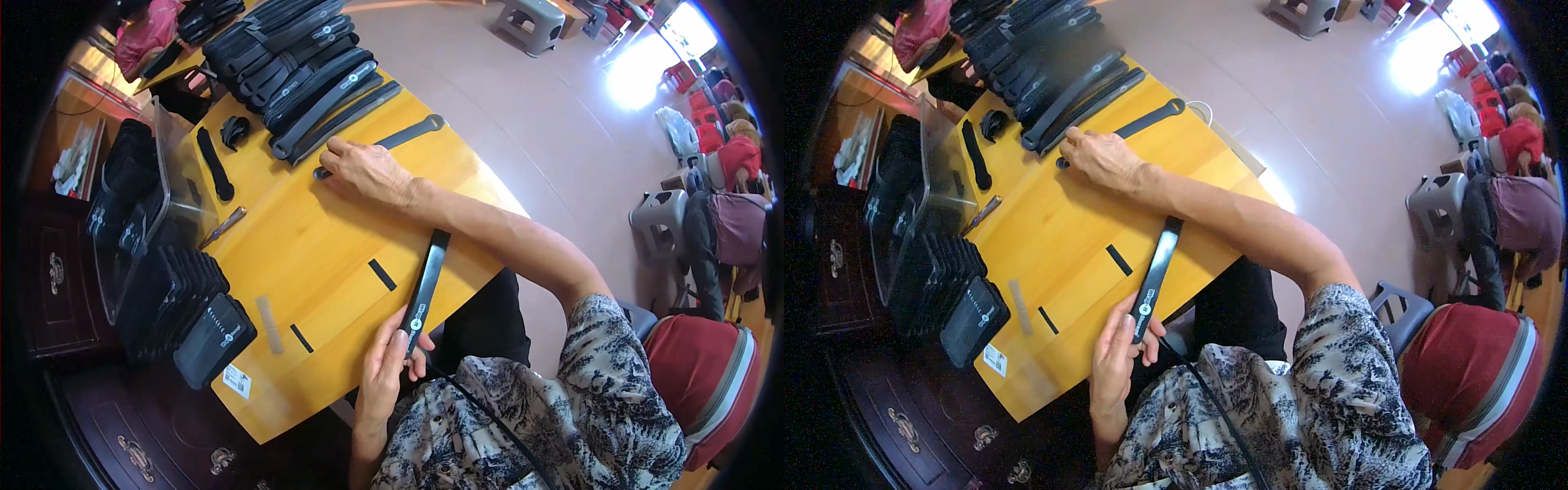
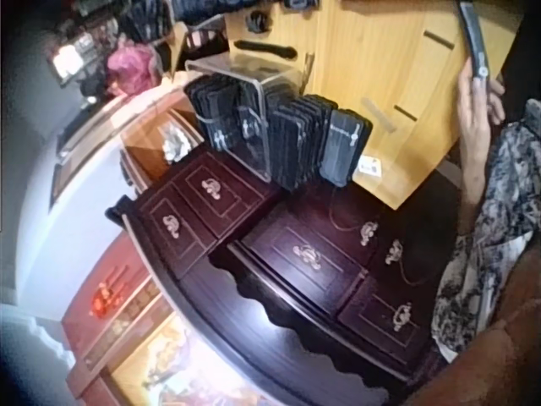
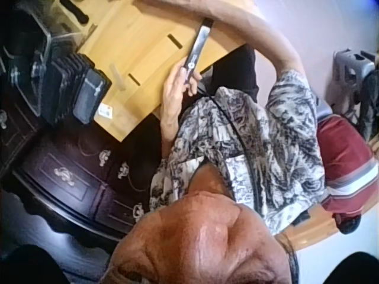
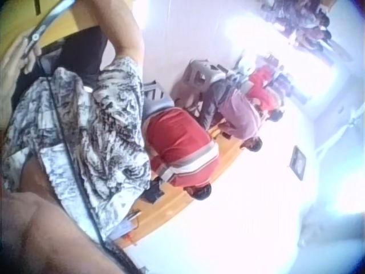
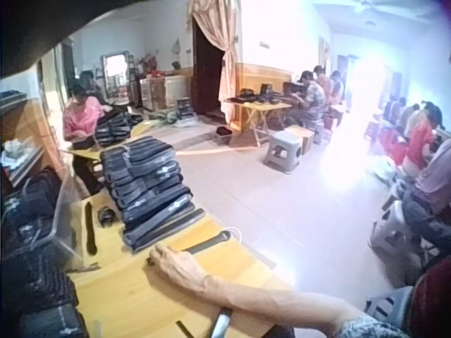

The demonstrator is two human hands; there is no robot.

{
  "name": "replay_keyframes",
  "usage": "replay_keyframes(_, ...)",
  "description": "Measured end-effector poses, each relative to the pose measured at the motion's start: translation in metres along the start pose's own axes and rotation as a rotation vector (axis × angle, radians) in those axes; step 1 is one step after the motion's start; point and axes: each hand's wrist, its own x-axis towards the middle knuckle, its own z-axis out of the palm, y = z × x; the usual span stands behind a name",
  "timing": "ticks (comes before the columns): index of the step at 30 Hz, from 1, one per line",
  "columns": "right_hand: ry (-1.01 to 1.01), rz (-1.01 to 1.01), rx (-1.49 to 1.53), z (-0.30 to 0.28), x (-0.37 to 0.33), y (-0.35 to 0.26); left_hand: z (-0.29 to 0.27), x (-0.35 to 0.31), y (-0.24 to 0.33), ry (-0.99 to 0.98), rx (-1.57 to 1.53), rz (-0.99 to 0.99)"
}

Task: Inspecting and sorting textile straps at a workbench.

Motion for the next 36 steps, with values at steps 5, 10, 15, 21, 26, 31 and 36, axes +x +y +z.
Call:
replay_keyframes(5, 0.000, -0.073, -0.006, 0.005, 0.005, 0.004, -0.002, -0.001, 0.001, -0.081, -0.177, -0.050)
replay_keyframes(10, -0.028, -0.123, -0.023, 0.011, 0.005, 0.005, 0.004, -0.001, 0.000, -0.102, -0.089, -0.048)
replay_keyframes(15, -0.005, -0.108, -0.003, 0.009, 0.003, 0.013, 0.013, 0.002, -0.005, -0.080, -0.064, -0.015)
replay_keyframes(21, 0.139, -0.057, 0.233, -0.045, -0.043, 0.003, 0.011, 0.004, -0.005, -0.135, -0.200, -0.089)
replay_keyframes(26, 0.093, 0.275, 0.509, -0.103, -0.144, -0.035, 0.012, 0.004, -0.003, -0.155, -0.237, -0.120)
replay_keyframes(31, 0.097, 0.513, 0.662, -0.102, -0.239, -0.076, 0.020, 0.009, -0.011, -0.297, -0.251, -0.244)
replay_keyframes(36, 0.186, 0.536, 0.629, -0.109, -0.278, -0.110, 0.043, 0.018, -0.020, -0.355, -0.297, -0.313)
